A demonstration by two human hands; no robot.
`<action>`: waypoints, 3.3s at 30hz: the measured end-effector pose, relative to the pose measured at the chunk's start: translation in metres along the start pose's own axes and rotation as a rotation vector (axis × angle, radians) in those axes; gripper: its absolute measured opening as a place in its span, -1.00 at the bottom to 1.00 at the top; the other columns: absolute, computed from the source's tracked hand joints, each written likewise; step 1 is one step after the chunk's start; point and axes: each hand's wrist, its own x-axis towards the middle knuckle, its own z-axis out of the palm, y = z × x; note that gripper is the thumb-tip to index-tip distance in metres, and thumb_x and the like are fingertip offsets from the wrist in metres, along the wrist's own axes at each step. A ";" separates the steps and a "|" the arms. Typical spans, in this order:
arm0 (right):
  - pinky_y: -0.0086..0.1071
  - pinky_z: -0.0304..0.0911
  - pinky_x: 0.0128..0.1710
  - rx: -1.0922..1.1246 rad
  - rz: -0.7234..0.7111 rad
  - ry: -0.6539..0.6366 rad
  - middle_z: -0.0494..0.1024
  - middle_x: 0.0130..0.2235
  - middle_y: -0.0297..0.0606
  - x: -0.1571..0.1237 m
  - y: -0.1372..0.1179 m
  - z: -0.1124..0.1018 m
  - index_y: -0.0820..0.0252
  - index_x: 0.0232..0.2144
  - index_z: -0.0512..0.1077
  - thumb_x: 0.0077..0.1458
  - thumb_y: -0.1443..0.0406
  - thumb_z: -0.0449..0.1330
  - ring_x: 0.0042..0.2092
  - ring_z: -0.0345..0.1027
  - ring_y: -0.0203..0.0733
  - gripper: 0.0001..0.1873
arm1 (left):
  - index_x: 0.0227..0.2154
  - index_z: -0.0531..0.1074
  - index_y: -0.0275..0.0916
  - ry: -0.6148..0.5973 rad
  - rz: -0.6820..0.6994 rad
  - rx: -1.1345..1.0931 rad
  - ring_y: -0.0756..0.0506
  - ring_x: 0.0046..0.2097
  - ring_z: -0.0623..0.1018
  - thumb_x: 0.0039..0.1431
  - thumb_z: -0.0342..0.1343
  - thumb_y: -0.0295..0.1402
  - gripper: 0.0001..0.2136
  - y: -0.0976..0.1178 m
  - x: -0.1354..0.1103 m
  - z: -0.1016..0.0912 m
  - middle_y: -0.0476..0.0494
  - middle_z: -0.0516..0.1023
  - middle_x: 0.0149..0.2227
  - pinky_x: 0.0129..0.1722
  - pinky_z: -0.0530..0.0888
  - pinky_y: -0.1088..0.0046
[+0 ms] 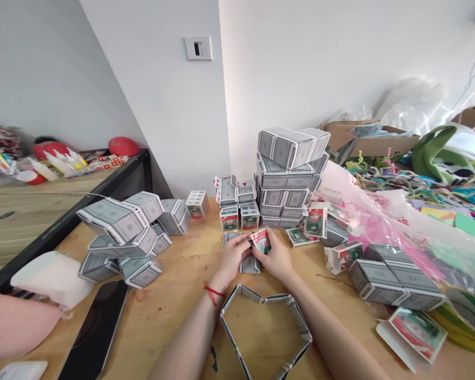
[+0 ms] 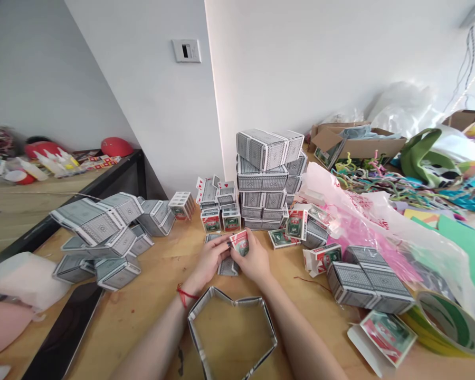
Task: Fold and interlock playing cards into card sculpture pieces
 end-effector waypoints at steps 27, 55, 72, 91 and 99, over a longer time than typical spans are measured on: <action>-0.25 0.27 -0.17 -0.098 -0.024 0.023 0.42 -0.06 -0.08 -0.005 -0.010 0.001 0.23 0.13 0.09 -0.07 0.15 0.11 -0.09 0.37 0.00 -0.29 | -0.37 0.37 -0.28 0.149 0.120 0.183 -0.03 -0.34 0.51 -0.18 0.12 -0.48 -0.79 -0.007 0.001 0.000 -0.08 0.51 -0.39 -0.29 0.42 0.43; -0.28 0.26 -0.19 0.060 0.034 -0.037 0.49 -0.14 -0.19 -0.003 0.001 -0.008 0.18 0.02 0.19 -0.10 0.11 0.15 -0.15 0.39 -0.08 -0.38 | -0.23 0.45 -0.30 -0.070 0.042 0.131 -0.08 -0.20 0.51 -0.15 0.17 -0.47 -0.69 0.000 0.000 0.000 -0.20 0.52 -0.18 -0.13 0.38 0.36; -0.20 0.27 -0.17 -0.135 -0.013 0.049 0.41 -0.05 0.00 -0.008 -0.006 -0.002 0.29 0.10 0.09 -0.10 0.13 0.12 -0.08 0.35 0.03 -0.28 | -0.31 0.47 -0.29 0.075 0.110 0.181 -0.05 -0.27 0.52 -0.16 0.14 -0.55 -0.74 -0.006 0.002 0.003 -0.17 0.56 -0.27 -0.17 0.41 0.40; -0.27 0.25 -0.23 0.108 0.049 -0.009 0.50 -0.21 -0.20 -0.003 -0.002 -0.008 0.18 -0.14 0.29 -0.12 0.11 0.15 -0.19 0.38 -0.07 -0.53 | -0.30 0.48 -0.29 0.051 0.110 0.100 -0.11 -0.22 0.52 -0.12 0.11 -0.45 -0.76 -0.008 0.002 0.002 -0.18 0.56 -0.27 -0.18 0.42 0.35; -0.31 0.25 -0.27 0.175 0.058 -0.003 0.51 -0.25 -0.24 -0.002 -0.003 -0.009 0.19 -0.15 0.30 -0.13 0.11 0.15 -0.25 0.38 -0.12 -0.53 | -0.33 0.38 -0.28 0.118 0.163 0.203 -0.03 -0.33 0.50 -0.20 0.27 -0.36 -0.69 -0.008 0.001 0.004 -0.11 0.51 -0.38 -0.27 0.41 0.43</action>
